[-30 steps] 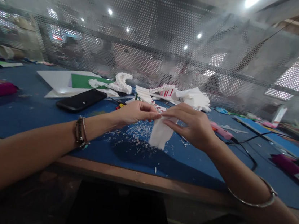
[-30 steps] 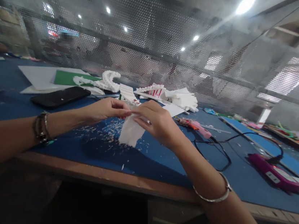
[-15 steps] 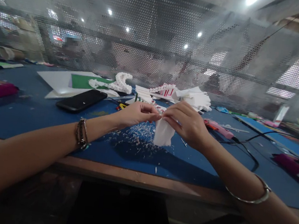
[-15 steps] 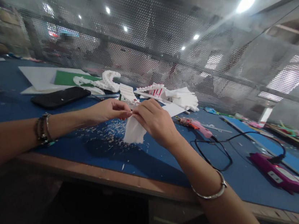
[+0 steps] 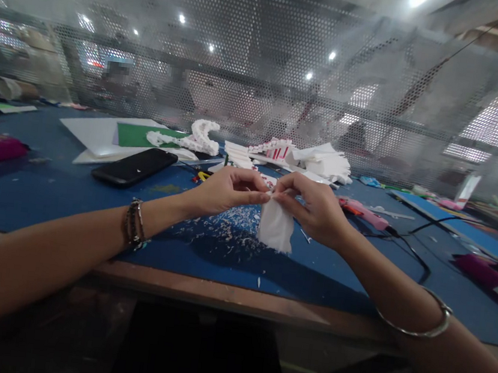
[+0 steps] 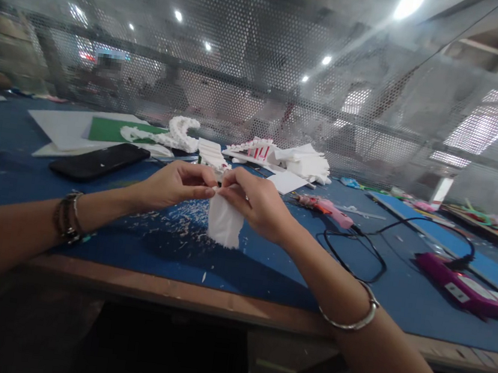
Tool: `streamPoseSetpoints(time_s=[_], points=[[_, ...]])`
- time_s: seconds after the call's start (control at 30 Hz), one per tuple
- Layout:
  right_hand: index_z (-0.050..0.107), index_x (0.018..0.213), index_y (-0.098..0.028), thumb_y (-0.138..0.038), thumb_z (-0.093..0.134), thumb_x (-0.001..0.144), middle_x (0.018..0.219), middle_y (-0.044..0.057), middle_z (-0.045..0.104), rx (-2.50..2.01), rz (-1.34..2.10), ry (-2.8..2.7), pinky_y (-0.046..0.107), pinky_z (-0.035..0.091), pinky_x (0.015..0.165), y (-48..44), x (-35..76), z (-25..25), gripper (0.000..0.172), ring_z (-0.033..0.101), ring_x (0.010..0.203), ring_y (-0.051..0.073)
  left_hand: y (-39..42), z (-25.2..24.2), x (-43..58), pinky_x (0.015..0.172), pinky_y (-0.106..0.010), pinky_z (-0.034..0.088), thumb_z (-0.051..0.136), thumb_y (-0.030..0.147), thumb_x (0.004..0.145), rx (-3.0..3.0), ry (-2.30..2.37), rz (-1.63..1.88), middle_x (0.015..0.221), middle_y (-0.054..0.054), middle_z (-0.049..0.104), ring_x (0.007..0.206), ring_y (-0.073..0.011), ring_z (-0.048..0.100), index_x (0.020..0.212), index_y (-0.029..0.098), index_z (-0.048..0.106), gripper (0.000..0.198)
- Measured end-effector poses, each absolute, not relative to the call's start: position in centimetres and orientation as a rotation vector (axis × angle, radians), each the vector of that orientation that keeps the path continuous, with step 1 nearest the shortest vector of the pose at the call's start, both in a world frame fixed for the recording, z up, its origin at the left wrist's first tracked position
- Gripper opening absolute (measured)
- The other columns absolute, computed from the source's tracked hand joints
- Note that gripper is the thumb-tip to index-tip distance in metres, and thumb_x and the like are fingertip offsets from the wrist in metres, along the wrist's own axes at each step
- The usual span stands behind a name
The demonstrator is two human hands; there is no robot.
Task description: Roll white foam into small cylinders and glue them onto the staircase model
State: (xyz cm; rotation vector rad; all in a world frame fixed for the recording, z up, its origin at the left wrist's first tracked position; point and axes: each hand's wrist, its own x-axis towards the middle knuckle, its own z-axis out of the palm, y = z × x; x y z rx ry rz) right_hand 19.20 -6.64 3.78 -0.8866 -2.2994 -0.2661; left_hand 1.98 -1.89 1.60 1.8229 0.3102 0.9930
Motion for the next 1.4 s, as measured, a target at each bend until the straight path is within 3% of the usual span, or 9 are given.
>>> streamPoseSetpoints(time_s=[0.3,0.47,0.77,1.07,1.4], points=[[0.046,0.072,-0.017,-0.023,0.045,0.079,0.059,-0.003,0.053,-0.935,-0.252,-2.182,0.019,0.033,0.047,-6.5,18.8,3.2,0.009,0.045,0.049,0.007,-1.9,1.9,1.9,0.057,-0.017,0.041,0.062,0.019,0.066,1.957,0.369,1.077,0.063,0.001,0.058,0.06,-0.0077,0.051,0.066,0.013,0.062,0.005],[0.045,0.071,-0.019,-0.021,0.045,0.078,0.06,-0.002,0.056,-0.951,-0.321,-2.148,0.021,0.033,0.047,-6.4,18.7,3.0,0.007,0.048,0.049,0.008,-2.1,2.1,1.7,0.053,-0.018,0.042,0.058,0.023,0.071,2.076,0.446,1.082,0.065,-0.001,0.061,0.057,-0.0084,0.052,0.073,0.013,0.065,0.013],[0.047,0.072,-0.02,-0.023,0.044,0.079,0.066,0.001,0.059,-0.94,-0.338,-2.14,0.022,0.036,0.05,-6.3,18.8,2.5,0.008,0.052,0.055,0.011,-2.4,1.8,1.9,0.063,-0.02,0.046,0.061,0.025,0.071,2.176,0.402,1.169,0.075,-0.005,0.061,0.07,-0.0115,0.057,0.077,0.01,0.064,0.016],[0.051,0.07,-0.016,-0.023,0.051,0.077,0.057,-0.003,0.051,-0.914,-0.079,-2.148,0.019,0.031,0.046,-6.4,18.7,3.0,0.01,0.041,0.047,0.006,-0.9,1.8,1.2,0.064,-0.021,0.045,0.059,0.024,0.074,2.496,0.231,1.245,0.077,-0.005,0.062,0.071,-0.0112,0.056,0.079,0.015,0.065,0.012],[0.054,0.072,-0.015,-0.024,0.054,0.075,0.06,-0.003,0.052,-0.875,0.257,-2.085,0.018,0.03,0.043,-6.2,19.2,3.3,0.009,0.041,0.05,0.005,-0.9,1.9,1.1,0.066,-0.021,0.044,0.056,0.028,0.077,2.51,0.195,1.202,0.079,-0.005,0.062,0.073,-0.0111,0.055,0.079,0.016,0.065,0.015]])
